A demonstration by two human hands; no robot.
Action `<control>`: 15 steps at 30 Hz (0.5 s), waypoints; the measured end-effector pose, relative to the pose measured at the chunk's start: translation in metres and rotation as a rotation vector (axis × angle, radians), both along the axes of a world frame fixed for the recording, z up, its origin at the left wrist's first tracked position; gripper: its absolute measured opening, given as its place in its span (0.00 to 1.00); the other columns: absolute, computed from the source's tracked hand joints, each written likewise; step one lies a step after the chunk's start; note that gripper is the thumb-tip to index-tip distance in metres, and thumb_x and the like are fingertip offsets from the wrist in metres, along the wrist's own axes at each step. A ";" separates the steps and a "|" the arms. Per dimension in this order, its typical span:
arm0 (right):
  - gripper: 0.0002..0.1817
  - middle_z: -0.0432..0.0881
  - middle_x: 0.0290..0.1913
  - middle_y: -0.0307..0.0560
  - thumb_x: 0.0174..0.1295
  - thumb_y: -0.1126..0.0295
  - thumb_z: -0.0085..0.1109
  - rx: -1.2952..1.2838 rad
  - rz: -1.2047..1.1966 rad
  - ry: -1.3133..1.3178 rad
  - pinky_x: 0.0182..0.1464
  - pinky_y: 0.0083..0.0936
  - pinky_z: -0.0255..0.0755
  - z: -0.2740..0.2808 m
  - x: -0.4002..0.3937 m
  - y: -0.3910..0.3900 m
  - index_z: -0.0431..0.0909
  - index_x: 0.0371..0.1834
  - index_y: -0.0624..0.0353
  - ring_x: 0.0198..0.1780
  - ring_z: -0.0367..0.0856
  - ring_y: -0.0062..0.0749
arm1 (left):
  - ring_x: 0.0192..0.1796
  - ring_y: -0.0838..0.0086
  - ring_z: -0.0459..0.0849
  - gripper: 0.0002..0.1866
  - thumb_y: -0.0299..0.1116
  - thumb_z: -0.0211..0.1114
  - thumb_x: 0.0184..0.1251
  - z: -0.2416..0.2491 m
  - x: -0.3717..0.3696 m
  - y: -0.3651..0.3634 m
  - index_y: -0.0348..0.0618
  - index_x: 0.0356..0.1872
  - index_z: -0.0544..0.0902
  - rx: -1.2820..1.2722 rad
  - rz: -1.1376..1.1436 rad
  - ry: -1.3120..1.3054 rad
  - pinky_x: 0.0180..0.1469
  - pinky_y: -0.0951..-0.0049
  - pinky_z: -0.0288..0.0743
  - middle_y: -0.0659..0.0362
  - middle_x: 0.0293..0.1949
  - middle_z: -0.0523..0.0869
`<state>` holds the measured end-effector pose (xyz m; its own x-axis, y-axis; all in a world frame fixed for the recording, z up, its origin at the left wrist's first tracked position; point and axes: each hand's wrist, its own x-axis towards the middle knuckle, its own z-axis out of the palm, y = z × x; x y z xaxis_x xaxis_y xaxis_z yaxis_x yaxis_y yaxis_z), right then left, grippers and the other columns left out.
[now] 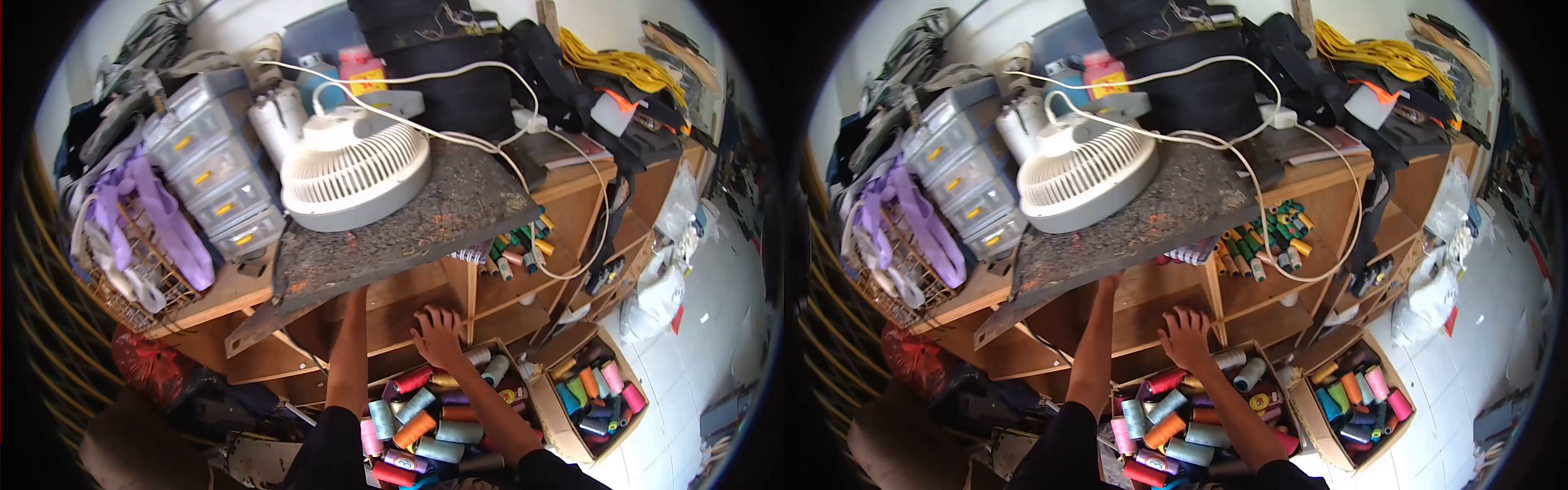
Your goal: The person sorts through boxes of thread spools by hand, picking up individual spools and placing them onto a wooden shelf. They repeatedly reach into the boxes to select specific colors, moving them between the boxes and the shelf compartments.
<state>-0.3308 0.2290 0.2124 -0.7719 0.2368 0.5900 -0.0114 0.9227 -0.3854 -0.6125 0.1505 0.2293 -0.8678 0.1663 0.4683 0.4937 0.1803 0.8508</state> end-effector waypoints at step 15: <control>0.29 0.58 0.68 0.48 0.64 0.46 0.51 -0.085 0.186 -0.224 0.70 0.61 0.36 0.002 0.001 0.014 0.64 0.65 0.44 0.70 0.51 0.50 | 0.46 0.71 0.82 0.24 0.27 0.77 0.52 -0.015 -0.032 0.005 0.38 0.50 0.78 0.088 -0.174 -0.069 0.52 0.68 0.77 0.58 0.46 0.84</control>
<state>-0.3298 0.2434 0.2149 -0.9155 0.1202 0.3839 -0.0834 0.8769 -0.4734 -0.6441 0.1553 0.2141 -0.8601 0.2774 0.4282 0.4509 0.0204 0.8924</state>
